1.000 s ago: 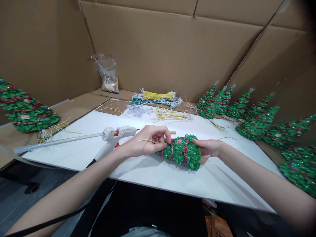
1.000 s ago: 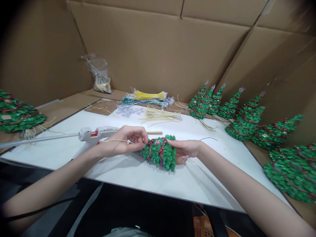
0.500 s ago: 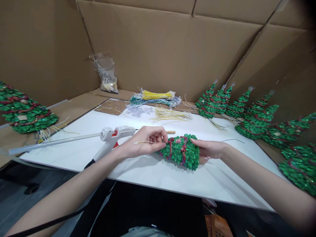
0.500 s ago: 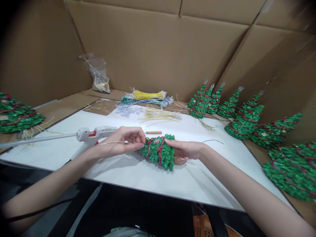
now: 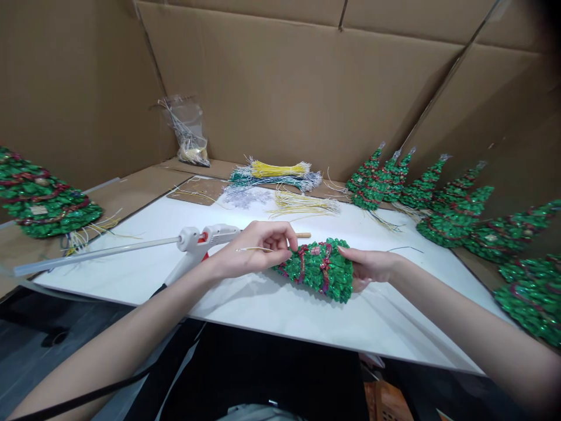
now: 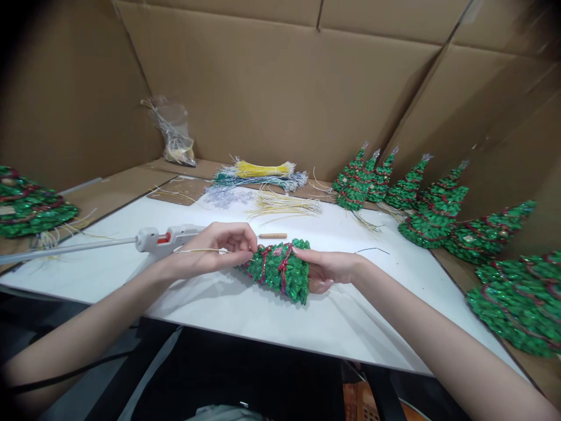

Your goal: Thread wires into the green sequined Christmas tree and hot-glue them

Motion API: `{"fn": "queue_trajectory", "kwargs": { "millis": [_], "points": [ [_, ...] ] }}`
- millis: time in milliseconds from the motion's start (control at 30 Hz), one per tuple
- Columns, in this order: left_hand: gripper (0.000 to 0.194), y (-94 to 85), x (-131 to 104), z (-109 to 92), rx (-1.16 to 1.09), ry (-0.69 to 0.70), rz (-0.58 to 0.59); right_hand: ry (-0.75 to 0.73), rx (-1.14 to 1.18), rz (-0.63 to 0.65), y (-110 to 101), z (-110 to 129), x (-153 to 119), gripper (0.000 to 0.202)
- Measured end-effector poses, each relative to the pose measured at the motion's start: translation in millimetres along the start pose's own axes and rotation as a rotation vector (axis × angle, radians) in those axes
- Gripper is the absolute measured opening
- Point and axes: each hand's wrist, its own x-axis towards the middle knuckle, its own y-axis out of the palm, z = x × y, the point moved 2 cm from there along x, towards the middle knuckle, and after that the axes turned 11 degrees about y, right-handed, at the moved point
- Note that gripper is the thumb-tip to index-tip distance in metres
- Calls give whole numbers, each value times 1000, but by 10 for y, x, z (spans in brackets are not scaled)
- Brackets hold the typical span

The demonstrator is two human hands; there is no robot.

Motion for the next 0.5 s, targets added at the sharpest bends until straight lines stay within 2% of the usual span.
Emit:
{"fn": "queue_trajectory", "kwargs": {
  "millis": [200,500],
  "points": [
    [5,0,12,9,-6,8,9,30,-29,-1,-10,-4,8,71],
    [9,56,81,-86,191,77,53,32,-12,-61,12,-7,-19,69]
  ]
}}
